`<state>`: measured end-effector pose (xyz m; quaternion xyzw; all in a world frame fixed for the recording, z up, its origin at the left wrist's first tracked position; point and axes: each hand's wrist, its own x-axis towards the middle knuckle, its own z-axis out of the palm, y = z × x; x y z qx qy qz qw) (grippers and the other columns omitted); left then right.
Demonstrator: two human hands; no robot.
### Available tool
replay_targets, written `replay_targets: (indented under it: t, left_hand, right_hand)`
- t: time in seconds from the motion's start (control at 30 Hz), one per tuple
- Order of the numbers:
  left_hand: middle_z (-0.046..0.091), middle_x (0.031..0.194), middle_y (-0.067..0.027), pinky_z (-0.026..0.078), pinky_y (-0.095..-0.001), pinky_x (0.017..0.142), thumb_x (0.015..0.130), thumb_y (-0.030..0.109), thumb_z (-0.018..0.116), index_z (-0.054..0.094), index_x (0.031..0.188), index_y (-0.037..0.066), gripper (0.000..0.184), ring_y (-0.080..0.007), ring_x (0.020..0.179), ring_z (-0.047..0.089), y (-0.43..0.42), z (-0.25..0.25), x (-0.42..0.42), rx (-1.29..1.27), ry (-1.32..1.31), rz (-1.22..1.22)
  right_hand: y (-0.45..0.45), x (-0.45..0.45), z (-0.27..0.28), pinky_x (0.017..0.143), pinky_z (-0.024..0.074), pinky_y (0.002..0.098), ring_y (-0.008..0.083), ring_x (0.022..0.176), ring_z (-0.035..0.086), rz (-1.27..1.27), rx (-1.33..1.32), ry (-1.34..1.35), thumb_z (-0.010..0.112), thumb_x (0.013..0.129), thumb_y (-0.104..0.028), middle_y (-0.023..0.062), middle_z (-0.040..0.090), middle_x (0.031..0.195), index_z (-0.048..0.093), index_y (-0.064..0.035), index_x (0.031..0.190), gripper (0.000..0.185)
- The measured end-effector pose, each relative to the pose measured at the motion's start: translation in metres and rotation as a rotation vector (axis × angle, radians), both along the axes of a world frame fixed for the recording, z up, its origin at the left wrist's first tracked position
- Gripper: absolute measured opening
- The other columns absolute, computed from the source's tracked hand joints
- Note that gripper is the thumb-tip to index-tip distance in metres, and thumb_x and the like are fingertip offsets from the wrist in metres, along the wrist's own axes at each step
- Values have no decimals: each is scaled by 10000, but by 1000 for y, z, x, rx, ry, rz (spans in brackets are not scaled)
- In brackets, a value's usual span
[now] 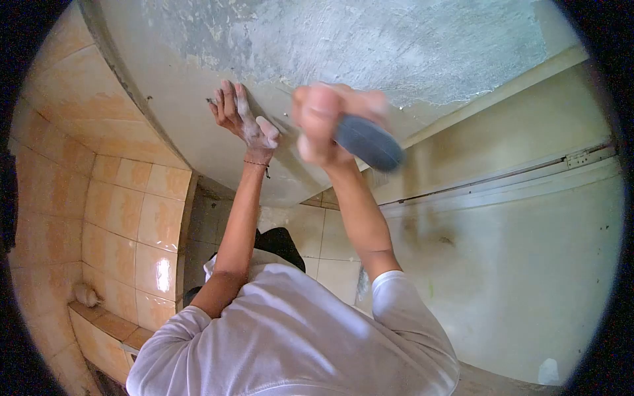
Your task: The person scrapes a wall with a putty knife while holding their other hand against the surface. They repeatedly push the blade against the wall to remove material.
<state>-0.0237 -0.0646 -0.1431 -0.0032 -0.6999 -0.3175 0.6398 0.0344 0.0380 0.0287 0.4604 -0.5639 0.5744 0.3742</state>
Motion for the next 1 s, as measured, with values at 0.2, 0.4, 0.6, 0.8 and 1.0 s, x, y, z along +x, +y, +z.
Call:
replay_targets:
  t: [0.2,0.4,0.6,0.8,1.0]
  left_hand:
    - [371,1543,-173,102,-552,1192,957,545,234,425,1474,28,755,-356,1454,263,1,-1,2,20,-48,-2]
    - [365,1544,-173,101,-559,1190,954,547,243,409,1486,32,759,-357,1451,268,1,-1,1,20,-37,0]
    - [366,1542,-179,92,-553,1194,949,541,260,409,1484,27,757,-355,1456,252,0,0,3,4,-33,-7]
    - [363,1544,-180,95,-556,1191,939,488,277,410,1483,26,725,-360,1450,256,0,-1,3,5,-46,-6]
    - [360,1545,-181,106,-559,1188,942,488,278,399,1490,28,726,-362,1449,262,0,-1,2,2,-34,2]
  right_hand:
    - [11,2,6,369,229,280,99,409,224,-103,149,53,504,906,-62,-38,284,516,436,-230,872,185]
    - [29,-23,-21,330,204,264,87,358,182,399,-481,-98,464,866,68,-9,304,499,319,-155,825,269]
    - [0,12,-3,348,228,270,92,371,258,-77,-3,42,511,918,-20,-22,321,487,275,-157,692,353]
    - [-5,1,14,302,193,279,81,345,147,-120,98,50,519,977,-159,-52,258,445,304,-194,706,347]
    - [-10,-7,14,281,216,262,86,316,158,106,-150,85,492,981,-116,-18,229,441,289,-203,945,224]
